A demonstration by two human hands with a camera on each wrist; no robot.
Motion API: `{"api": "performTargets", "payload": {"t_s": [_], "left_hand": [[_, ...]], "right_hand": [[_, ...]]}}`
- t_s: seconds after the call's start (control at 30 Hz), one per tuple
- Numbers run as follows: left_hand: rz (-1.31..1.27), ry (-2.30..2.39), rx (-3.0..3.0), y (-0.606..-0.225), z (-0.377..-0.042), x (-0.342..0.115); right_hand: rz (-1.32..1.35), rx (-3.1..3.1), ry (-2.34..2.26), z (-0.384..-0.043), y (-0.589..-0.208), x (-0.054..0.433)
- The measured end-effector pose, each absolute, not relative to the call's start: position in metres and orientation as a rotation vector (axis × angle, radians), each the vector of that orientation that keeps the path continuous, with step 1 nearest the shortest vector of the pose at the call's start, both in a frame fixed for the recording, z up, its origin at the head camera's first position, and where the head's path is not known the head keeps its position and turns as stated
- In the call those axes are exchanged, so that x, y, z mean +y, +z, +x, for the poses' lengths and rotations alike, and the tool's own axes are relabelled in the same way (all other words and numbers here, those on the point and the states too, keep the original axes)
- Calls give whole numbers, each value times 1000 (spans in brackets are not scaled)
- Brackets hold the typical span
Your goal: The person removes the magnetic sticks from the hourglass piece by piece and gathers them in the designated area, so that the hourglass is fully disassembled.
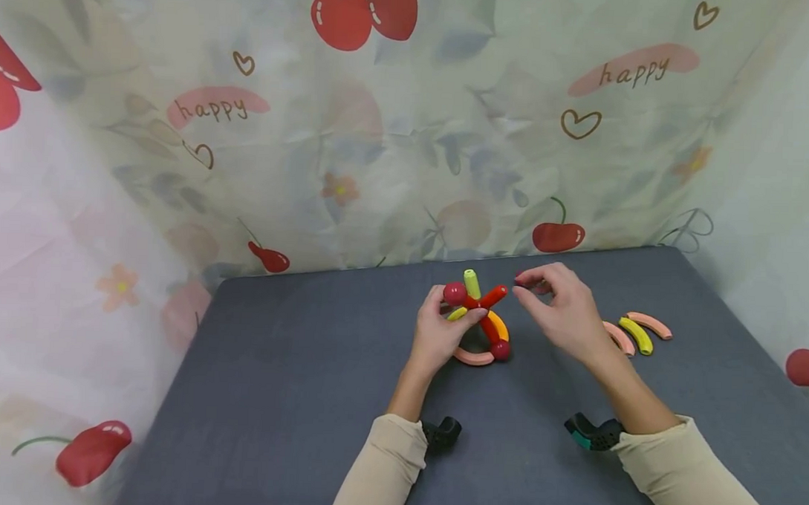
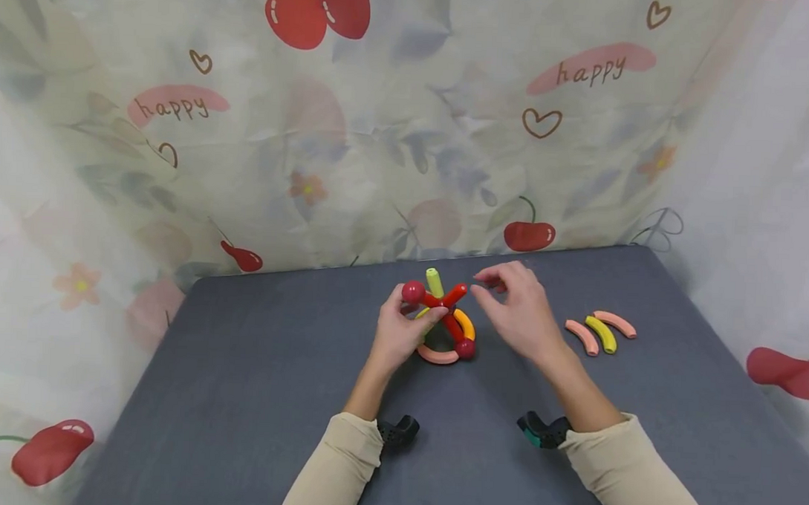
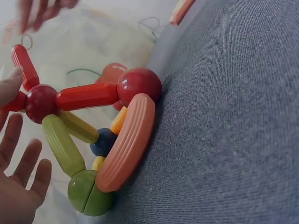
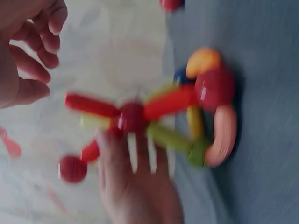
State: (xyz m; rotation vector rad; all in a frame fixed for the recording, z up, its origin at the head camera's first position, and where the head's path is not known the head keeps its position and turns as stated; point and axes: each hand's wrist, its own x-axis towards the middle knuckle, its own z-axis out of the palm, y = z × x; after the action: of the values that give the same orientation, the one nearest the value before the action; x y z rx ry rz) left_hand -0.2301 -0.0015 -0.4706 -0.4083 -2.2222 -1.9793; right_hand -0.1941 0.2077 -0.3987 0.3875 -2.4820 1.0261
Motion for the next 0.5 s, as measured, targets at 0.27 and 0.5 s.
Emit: {"api": "performTargets", "payload": {"t_s": [0.27,0.5], "left_hand": [[-479,-1719,-2228,-472,-234,-5],[-460,-1585,-2254,-469,-234,-6]], "right_hand": [[788,-2401,886,-204,-392,157],[851,-2352,734,-209,-390,141]]}}
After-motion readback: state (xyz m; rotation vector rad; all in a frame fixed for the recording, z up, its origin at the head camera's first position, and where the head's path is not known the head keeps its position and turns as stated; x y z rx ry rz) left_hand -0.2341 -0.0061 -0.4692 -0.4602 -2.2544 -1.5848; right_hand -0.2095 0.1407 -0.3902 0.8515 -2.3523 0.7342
